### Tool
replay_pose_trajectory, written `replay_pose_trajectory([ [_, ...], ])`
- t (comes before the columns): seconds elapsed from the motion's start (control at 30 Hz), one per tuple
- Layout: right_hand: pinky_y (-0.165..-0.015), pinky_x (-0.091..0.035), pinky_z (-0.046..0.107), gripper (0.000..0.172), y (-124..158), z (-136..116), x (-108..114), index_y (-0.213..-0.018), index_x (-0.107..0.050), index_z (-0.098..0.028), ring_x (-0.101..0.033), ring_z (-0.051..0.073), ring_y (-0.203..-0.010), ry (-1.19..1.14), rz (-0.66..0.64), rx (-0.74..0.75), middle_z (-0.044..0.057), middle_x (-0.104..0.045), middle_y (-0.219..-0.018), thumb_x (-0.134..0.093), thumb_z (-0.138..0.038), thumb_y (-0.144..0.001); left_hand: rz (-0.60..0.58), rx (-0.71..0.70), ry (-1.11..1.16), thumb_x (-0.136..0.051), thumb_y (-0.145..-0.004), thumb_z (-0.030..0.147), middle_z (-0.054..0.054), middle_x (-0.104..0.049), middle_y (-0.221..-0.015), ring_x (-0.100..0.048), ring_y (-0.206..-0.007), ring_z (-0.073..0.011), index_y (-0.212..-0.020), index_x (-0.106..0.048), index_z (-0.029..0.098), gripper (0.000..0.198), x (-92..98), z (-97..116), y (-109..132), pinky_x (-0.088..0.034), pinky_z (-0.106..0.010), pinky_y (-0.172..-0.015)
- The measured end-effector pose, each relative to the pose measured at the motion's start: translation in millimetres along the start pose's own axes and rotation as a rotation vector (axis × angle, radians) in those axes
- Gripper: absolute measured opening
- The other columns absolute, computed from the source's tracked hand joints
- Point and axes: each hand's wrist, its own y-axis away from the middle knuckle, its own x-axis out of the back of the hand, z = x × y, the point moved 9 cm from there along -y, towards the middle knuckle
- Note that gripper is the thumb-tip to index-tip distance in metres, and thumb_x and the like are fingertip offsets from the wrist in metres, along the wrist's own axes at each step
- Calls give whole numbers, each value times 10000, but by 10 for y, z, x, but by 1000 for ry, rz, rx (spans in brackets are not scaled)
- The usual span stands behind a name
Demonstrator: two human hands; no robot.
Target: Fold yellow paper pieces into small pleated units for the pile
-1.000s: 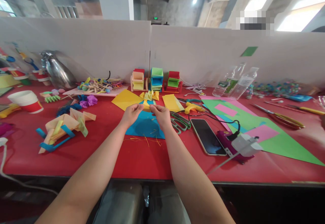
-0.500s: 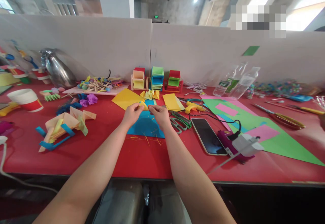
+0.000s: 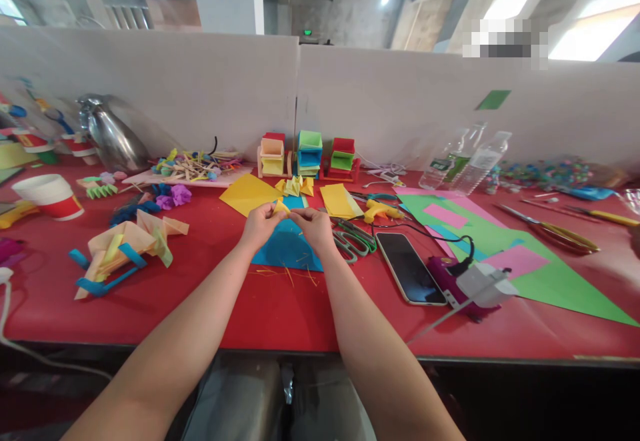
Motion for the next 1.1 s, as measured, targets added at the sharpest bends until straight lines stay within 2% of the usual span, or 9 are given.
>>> replay_pose_trajectory([
  [0.33, -659, -447, 292, 153, -1, -109, 69, -735, -718, -185, -615, 200, -695, 143, 77, 120, 47, -703, -749, -614, -293, -706, -59, 3, 79, -606, -715, 369, -17, -666, -731, -596, -686, -154, -826, -628, 162, 236, -88, -12, 6, -419, -238, -626],
  [0.57, -701, -435, 287, 126, 55, -297, 72, -675, -698, -210, -595, 189, -721, 200, 102, 201, 41, -676, -757, -580, -222, -717, -45, -1, 107, -612, -714, 362, -17, -660, -746, -602, -750, -165, -823, -631, 166, 225, -78, 53, 16, -435, -259, -694],
  [0.63, -702, -434, 283, 130, 67, -327, 85, -667, -694, -204, -591, 189, -720, 197, 115, 210, 42, -667, -748, -574, -222, -715, -6, 5, 108, -633, -700, 357, -24, -660, -799, -597, -795, -166, -810, -630, 166, 220, -46, 64, 19, -432, -265, -738],
  [0.73, -700, -440, 281, 146, 70, -315, 136, -691, -692, -196, -594, 188, -727, 172, 159, 196, 40, -666, -755, -559, -248, -724, 137, 39, 114, -667, -672, 353, -36, -635, -925, -574, -886, -160, -882, -591, 173, 288, 75, 22, 17, -416, -266, -794],
  [0.83, -678, -452, 281, 188, 58, -256, 190, -733, -693, -179, -600, 186, -714, 137, 204, 161, 47, -672, -767, -536, -283, -738, 238, 126, 143, -649, -680, 422, -48, -617, -906, -581, -815, -148, -905, -551, 164, 356, 146, -92, 22, -436, -274, -733],
  [0.97, -647, -463, 279, 215, 52, -209, 190, -753, -691, -161, -606, 185, -691, 105, 214, 133, 54, -678, -760, -534, -307, -734, 126, 257, 239, -661, -632, 512, -62, -628, -724, -589, -607, -144, -758, -585, 119, 420, -11, -216, 36, -459, -292, -594],
  [1.1, -627, -463, 262, 194, 75, -243, 138, -732, -680, -166, -599, 168, -665, 111, 195, 148, 42, -672, -731, -531, -289, -735, 50, 269, 353, -704, -595, 494, -80, -667, -811, -633, -691, -158, -835, -626, 123, 448, -135, -185, 70, -480, -289, -660],
])
